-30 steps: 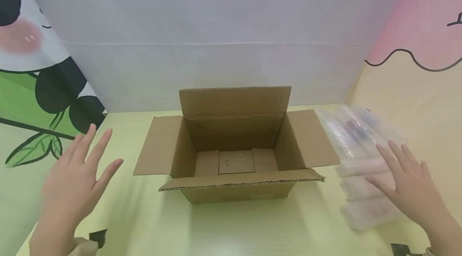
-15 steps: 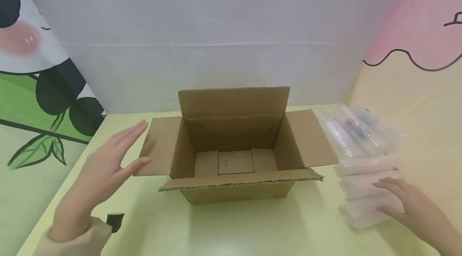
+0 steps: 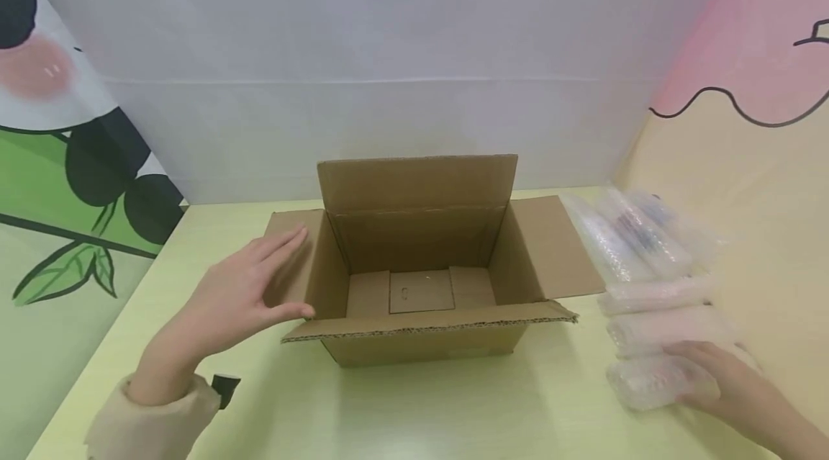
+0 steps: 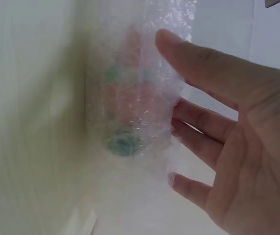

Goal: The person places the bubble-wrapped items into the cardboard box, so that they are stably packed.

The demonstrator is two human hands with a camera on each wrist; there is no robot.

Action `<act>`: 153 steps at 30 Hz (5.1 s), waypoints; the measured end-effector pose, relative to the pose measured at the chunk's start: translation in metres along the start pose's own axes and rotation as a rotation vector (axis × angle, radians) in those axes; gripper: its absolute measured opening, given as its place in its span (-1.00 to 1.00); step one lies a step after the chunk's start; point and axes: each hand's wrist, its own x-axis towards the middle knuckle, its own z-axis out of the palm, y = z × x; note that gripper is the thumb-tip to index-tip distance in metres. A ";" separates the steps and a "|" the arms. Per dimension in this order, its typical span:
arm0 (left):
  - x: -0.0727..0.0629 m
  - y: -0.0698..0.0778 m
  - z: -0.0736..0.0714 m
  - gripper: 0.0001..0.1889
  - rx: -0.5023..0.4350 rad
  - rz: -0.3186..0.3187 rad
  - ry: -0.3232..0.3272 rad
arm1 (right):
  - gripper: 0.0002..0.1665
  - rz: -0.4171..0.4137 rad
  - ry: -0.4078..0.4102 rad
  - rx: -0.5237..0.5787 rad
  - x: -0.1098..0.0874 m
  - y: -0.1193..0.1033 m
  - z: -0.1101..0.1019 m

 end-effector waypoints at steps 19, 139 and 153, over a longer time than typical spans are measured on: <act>-0.010 0.011 0.013 0.39 -0.040 -0.002 -0.049 | -0.18 -0.149 0.058 -0.198 0.000 0.006 0.010; -0.042 0.013 0.044 0.54 -0.138 0.051 0.079 | -0.33 -0.463 -1.132 -0.190 0.273 -0.313 0.068; -0.034 0.011 0.044 0.53 -0.158 0.032 0.028 | -0.32 -0.473 -1.140 -0.067 0.288 -0.315 0.033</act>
